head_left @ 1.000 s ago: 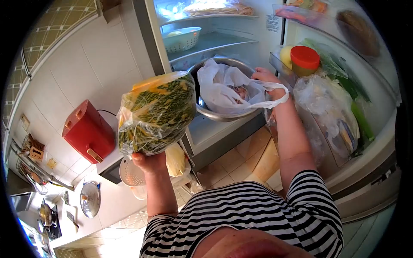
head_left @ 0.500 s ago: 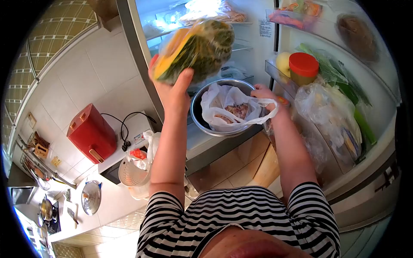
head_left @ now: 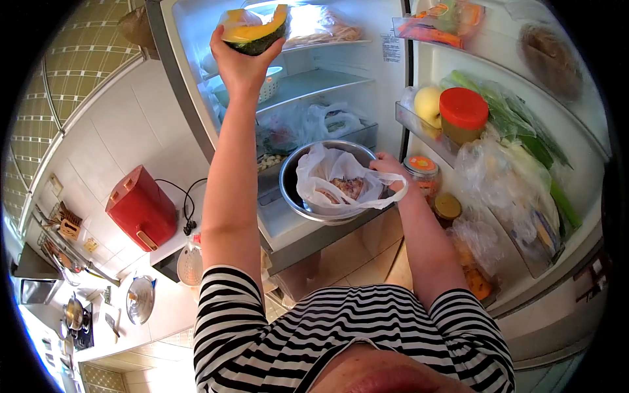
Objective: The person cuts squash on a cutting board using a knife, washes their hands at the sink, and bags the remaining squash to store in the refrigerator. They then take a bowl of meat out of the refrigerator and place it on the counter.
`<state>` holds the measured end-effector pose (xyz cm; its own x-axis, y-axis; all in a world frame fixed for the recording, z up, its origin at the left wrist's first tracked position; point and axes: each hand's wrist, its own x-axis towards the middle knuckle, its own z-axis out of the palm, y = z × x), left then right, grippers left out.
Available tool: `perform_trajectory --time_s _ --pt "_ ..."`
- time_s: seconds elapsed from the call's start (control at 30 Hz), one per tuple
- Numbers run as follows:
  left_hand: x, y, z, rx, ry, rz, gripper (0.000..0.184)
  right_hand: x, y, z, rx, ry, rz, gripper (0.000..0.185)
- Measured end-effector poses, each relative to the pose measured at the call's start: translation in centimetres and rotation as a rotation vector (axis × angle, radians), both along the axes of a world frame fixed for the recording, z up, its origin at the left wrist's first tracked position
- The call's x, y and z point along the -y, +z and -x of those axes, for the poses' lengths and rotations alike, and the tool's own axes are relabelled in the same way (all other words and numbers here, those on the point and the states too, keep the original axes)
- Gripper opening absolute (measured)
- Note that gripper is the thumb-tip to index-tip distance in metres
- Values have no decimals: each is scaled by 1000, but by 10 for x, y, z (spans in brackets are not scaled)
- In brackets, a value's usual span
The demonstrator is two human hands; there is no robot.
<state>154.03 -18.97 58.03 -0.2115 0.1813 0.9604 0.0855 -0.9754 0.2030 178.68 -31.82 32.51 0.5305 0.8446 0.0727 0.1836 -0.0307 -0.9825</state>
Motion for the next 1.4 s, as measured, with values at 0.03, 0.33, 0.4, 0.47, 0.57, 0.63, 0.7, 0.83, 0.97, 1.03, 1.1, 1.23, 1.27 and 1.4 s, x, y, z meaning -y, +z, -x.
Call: perform_trajectory --time_s 0.03,0.33,0.4,0.47,0.57,0.63,0.7,0.83,0.97,1.03,1.1,1.23,1.27,1.4 --pt "-6 3 -2 -60 98 -21 99 -1 -1 0 -23 -4 -17 30" --pt "-70 25 -29 -339 546 -10 88 -14 -16 -7 -178 63 -112 32" --pt "-72 30 -35 -393 564 18 90 -24 -28 -14 -199 36 -95 33" --pt "-83 35 -45 -442 653 33 89 -31 -37 -21 -222 7 -73 35" --pt "-96 43 -53 -519 675 86 95 -28 -38 -18 -101 11 -60 35" --pt "-97 58 -55 -540 553 123 111 -30 -42 -20 -92 0 -52 35" --pt "-98 54 -55 -469 637 9 114 -29 -44 -20 -68 1 -68 37" --pt "-15 0 -31 -333 508 -5 105 -14 -31 -8 -86 15 -56 38" --pt "50 -155 26 -282 -283 116 78 -2 -21 6 -167 47 -104 33" --pt "80 -228 56 -435 -200 402 72 -5 -28 5 -179 49 -101 34" --pt "82 -296 74 -345 -417 883 74 -7 -34 2 -149 16 -99 34" --pt "93 -314 82 -166 -963 1550 64 5 -27 13 -100 -9 -61 36" --pt "91 -315 81 -172 -1145 1649 62 7 -27 13 55 0 -87 38" --pt "83 -342 90 -164 -1227 1678 43 16 -29 26 382 -94 -43 41"
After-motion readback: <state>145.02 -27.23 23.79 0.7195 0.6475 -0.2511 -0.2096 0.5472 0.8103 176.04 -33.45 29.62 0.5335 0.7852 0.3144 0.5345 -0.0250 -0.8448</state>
